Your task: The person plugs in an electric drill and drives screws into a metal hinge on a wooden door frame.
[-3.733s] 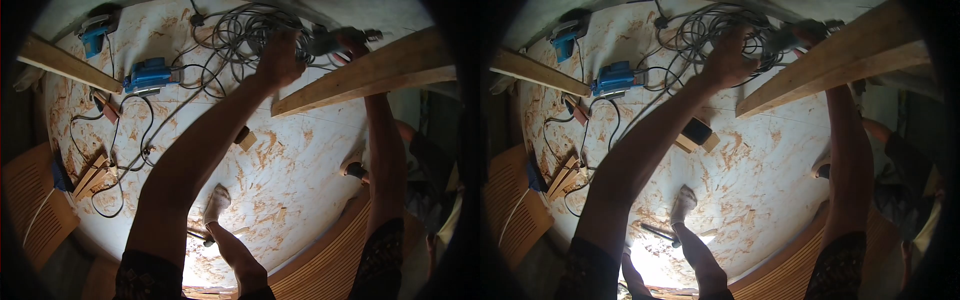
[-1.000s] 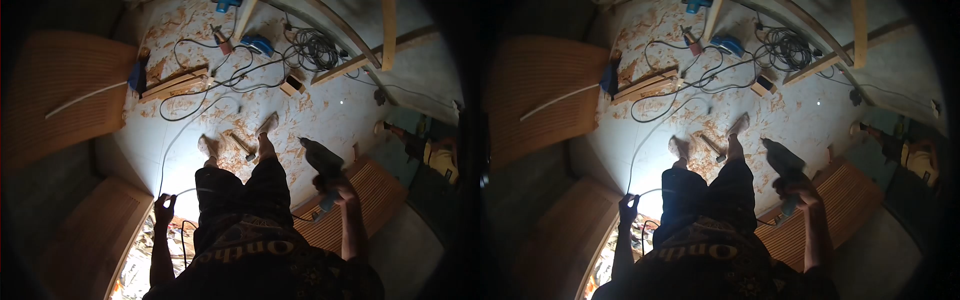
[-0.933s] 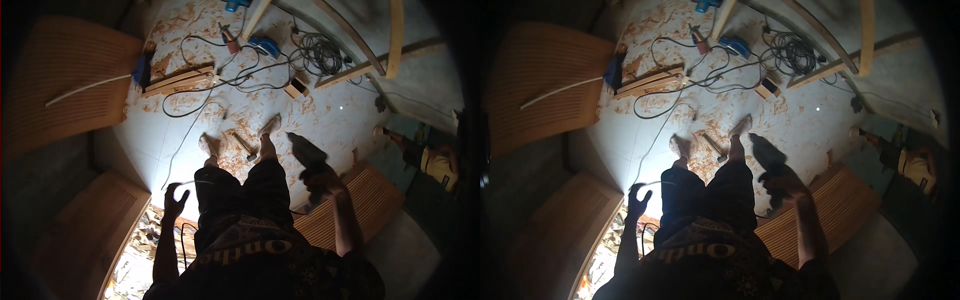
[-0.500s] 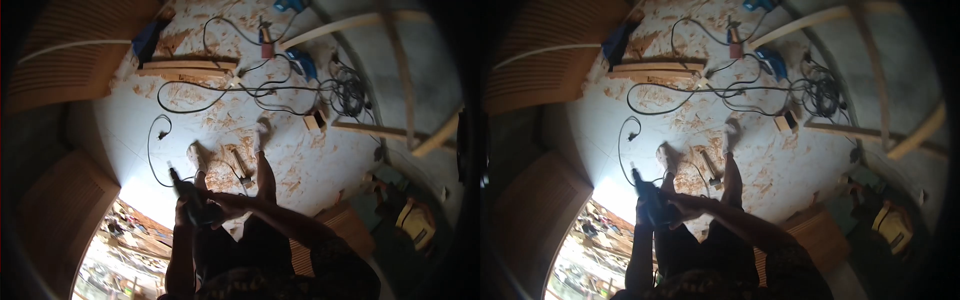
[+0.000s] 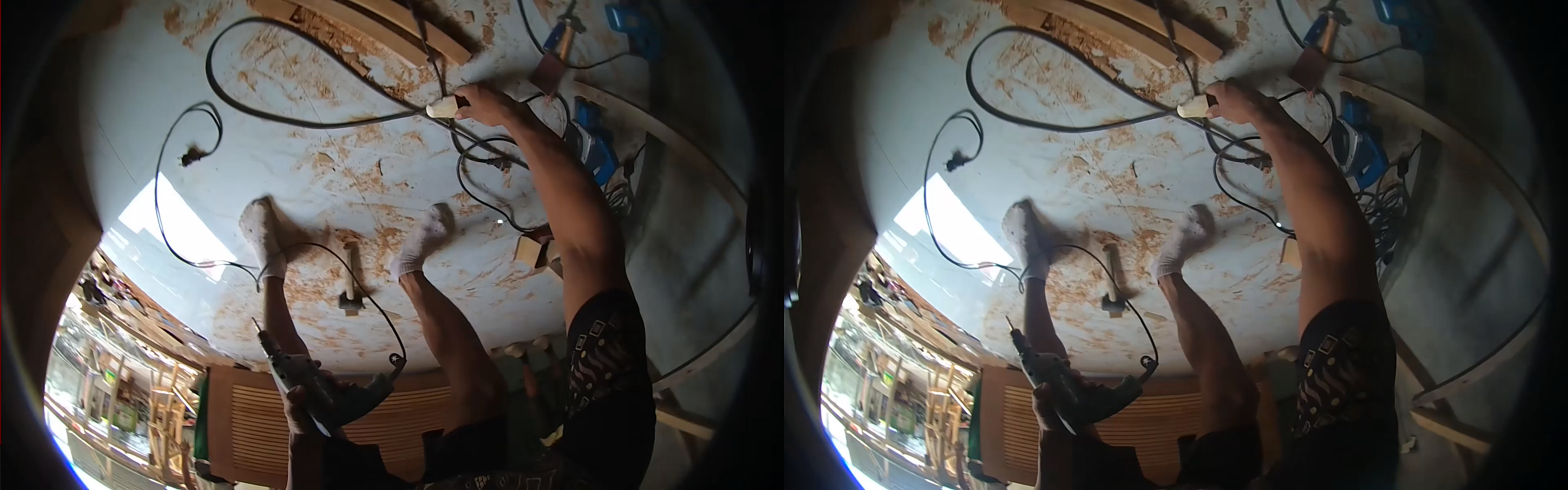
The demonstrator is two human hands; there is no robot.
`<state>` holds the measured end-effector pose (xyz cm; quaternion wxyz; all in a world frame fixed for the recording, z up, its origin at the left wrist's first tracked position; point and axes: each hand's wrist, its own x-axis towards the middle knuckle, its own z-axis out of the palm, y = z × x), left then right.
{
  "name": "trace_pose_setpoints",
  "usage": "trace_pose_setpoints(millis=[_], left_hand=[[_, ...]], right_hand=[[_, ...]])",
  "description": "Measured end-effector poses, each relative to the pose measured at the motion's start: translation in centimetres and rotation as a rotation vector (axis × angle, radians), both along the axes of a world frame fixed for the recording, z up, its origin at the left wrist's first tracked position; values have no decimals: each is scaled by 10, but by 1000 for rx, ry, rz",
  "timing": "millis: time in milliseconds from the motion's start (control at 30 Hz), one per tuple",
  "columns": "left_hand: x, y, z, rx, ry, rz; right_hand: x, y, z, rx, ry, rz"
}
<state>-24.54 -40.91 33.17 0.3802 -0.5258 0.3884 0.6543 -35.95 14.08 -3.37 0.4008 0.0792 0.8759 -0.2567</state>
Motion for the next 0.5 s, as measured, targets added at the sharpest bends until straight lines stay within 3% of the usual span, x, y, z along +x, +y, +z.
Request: trace_pose_setpoints(millis=[33, 100, 233, 300, 367, 467, 500], left_hand=[[4, 8, -1, -10, -30, -58], [4, 17, -6, -19, -71, -191], [10, 20, -13, 77, -143, -75], [-6, 19, -10, 89, -149, -110], [-13, 10, -13, 166, -118, -114], [-21, -5, -14, 153, -111, -102], [-24, -9, -15, 147, -127, -93]], right_hand=[[6, -1, 0, -74, 94, -48], [5, -4, 13, -89, -9, -6], [9, -14, 30, 61, 6, -3], [18, -14, 21, 39, 171, -16], [17, -9, 22, 69, 136, 6], [7, -13, 52, 273, 40, 5], [1, -15, 60, 393, -70, -143]])
